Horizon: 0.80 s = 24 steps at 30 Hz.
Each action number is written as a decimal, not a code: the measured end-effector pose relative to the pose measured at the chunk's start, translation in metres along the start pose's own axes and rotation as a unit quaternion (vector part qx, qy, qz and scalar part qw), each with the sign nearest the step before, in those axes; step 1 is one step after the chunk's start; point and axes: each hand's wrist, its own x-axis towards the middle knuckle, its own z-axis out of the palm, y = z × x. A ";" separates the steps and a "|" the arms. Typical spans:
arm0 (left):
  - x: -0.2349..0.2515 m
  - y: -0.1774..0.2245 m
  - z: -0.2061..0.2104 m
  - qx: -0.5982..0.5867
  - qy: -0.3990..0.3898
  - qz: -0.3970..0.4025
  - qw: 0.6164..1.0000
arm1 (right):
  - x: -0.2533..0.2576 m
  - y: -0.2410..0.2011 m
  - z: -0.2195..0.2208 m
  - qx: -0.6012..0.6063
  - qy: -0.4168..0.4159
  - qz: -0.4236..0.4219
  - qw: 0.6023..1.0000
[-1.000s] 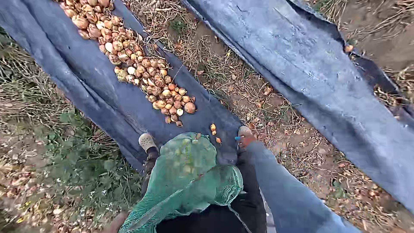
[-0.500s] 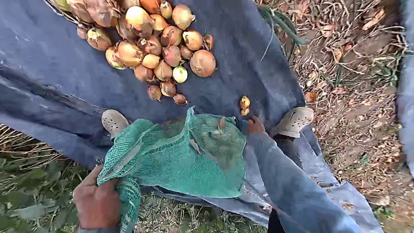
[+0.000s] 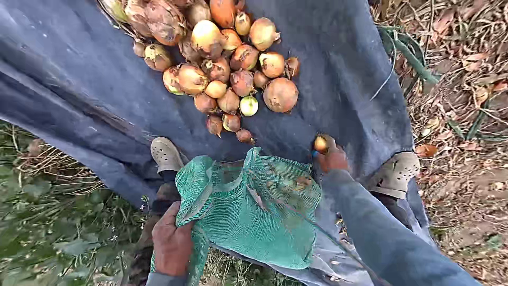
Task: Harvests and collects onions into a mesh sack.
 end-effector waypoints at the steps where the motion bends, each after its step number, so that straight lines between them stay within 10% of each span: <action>1: 0.001 0.000 0.000 0.005 -0.001 -0.003 1.000 | 0.004 -0.001 -0.001 -0.027 -0.008 -0.022 0.999; 7: 0.004 -0.003 -0.002 -0.006 0.005 0.002 1.000 | -0.008 -0.051 -0.053 0.163 -0.014 -0.086 0.983; 11: -0.001 0.001 -0.009 -0.068 -0.001 0.009 0.998 | -0.081 -0.174 -0.095 0.566 -0.100 -0.195 0.795; 14: 0.001 0.002 -0.021 -0.171 0.040 0.033 0.984 | -0.129 -0.249 -0.074 0.608 -0.256 -0.227 0.717; 18: 0.012 0.010 -0.053 -0.274 0.140 0.022 0.951 | -0.176 -0.235 -0.005 0.128 -0.325 -0.319 0.881; 20: 0.012 0.007 -0.073 -0.304 0.164 0.012 0.938 | -0.208 -0.202 0.004 -0.119 -0.334 -0.324 0.877; 24: -0.001 0.000 -0.100 -0.312 0.173 0.007 0.934 | -0.250 -0.148 -0.029 -0.158 -0.158 -0.216 0.950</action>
